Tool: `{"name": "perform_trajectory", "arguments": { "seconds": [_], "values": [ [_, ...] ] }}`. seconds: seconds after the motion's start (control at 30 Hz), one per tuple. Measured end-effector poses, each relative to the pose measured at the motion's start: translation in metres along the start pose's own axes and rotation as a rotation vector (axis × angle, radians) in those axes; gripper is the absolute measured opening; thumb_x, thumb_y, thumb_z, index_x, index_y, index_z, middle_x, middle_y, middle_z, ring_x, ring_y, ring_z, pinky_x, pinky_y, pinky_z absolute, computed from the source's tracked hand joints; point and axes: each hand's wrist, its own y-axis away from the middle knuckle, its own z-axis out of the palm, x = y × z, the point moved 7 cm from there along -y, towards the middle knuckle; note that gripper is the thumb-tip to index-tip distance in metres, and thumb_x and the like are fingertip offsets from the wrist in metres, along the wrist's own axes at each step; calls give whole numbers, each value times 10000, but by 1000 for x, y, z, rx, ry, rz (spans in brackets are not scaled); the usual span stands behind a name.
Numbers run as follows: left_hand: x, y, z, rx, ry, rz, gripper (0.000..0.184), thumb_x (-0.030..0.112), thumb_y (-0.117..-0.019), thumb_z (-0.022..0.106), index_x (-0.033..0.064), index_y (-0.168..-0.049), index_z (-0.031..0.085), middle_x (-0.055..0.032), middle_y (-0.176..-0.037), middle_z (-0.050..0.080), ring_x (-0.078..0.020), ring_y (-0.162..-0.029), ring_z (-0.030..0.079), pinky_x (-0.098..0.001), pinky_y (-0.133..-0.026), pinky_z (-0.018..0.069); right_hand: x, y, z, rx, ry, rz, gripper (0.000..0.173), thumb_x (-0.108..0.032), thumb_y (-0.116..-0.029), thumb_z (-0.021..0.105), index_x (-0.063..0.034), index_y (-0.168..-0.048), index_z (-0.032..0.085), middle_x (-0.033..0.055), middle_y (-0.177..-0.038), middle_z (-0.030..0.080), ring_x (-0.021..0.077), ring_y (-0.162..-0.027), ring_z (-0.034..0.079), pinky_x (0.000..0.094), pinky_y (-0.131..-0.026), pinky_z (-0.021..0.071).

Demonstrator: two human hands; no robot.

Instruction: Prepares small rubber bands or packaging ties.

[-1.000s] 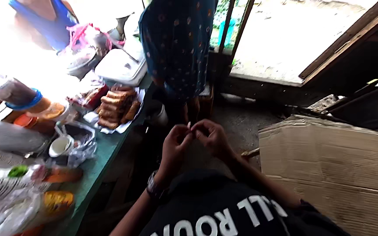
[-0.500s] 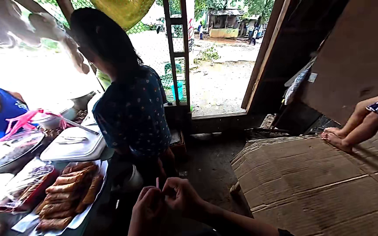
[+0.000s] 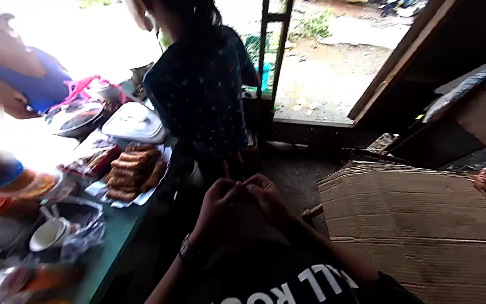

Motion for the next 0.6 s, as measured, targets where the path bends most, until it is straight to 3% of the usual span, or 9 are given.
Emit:
{"name": "perform_trajectory", "arguments": {
  "seconds": [0.1,0.2,0.33,0.43,0.6],
  "values": [
    [1,2,-2,16,60,-36,131,102,-994,614,-5,-1068,632,-44,-915,715,-126,-807,707,-299,-766,611,-4,1,3,-67,67,-15,85,-16,-988,560,15,-1065,579,61,-890,670,117,-764,666,298,-735,588],
    [3,4,-6,24,1,-53,101,92,-989,610,10,-1041,637,-28,-879,711,-109,-776,699,-280,-745,603,-18,3,6,-152,349,-211,198,-72,-964,581,26,-1129,629,47,-972,686,73,-838,663,254,-774,571],
    [8,10,-6,5,-88,-42,103,110,-986,633,25,-1043,640,-13,-869,705,-85,-768,699,-263,-740,607,-28,7,10,-119,625,-478,147,-117,-952,635,-14,-1011,720,14,-880,718,-11,-759,644,170,-710,544],
    [6,13,-8,18,-102,-16,94,96,-980,638,25,-1041,642,-14,-860,706,-86,-756,694,-261,-735,600,-31,12,15,-137,736,-611,152,-127,-950,653,-15,-1001,741,45,-890,738,11,-780,677,178,-738,568],
    [7,18,-10,14,-149,-9,69,90,-971,628,43,-1019,646,8,-858,694,-63,-741,679,-239,-721,587,-33,18,26,-149,842,-679,140,-114,-938,641,-18,-966,739,68,-859,728,46,-762,679,190,-728,564]
  ]
}}
